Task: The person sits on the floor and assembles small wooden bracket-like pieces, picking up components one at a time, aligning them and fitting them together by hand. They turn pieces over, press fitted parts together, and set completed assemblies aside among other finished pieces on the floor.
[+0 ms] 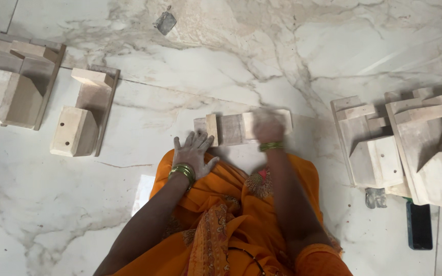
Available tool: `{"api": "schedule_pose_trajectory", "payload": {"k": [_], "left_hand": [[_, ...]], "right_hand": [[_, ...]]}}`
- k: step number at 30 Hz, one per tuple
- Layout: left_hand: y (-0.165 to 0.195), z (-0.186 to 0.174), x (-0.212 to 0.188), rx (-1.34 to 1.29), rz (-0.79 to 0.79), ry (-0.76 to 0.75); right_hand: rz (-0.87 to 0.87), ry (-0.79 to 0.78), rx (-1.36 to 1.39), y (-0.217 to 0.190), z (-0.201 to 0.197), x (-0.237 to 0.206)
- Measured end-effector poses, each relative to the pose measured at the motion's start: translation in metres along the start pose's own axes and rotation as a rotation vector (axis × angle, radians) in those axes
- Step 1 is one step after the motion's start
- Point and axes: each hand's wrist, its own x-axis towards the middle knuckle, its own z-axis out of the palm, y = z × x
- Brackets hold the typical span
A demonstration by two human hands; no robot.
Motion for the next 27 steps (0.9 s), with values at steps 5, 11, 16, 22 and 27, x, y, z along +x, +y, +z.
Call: {"api": "schedule_pose_trajectory", "payload": {"k": [5, 11, 16, 22, 27], "left_hand": [[0.000, -0.003, 0.005, 0.020, 0.019, -0.001], [0.001, -0.005, 0.013, 0.009, 0.011, -0.014], [0.001, -0.001, 0.014, 0.013, -0.003, -0.005], [-0.007, 0.001, 0.009, -0.023, -0.002, 0.019], [-0.011, -0.002, -0.001, -0.031, 0.002, 0.013]], "right_hand": [[0.119, 0.422, 0.121, 0.063, -0.010, 0.019], [0.043, -0.241, 0.165, -0.023, -0.005, 0.013], [-0.108, 0.262, 0.141, -0.026, 0.002, 0.014], [0.235, 0.268, 0.138, 0.072, -0.012, 0.021], [0.309, 0.239, 0.399, 0.091, -0.032, -0.013]]}}
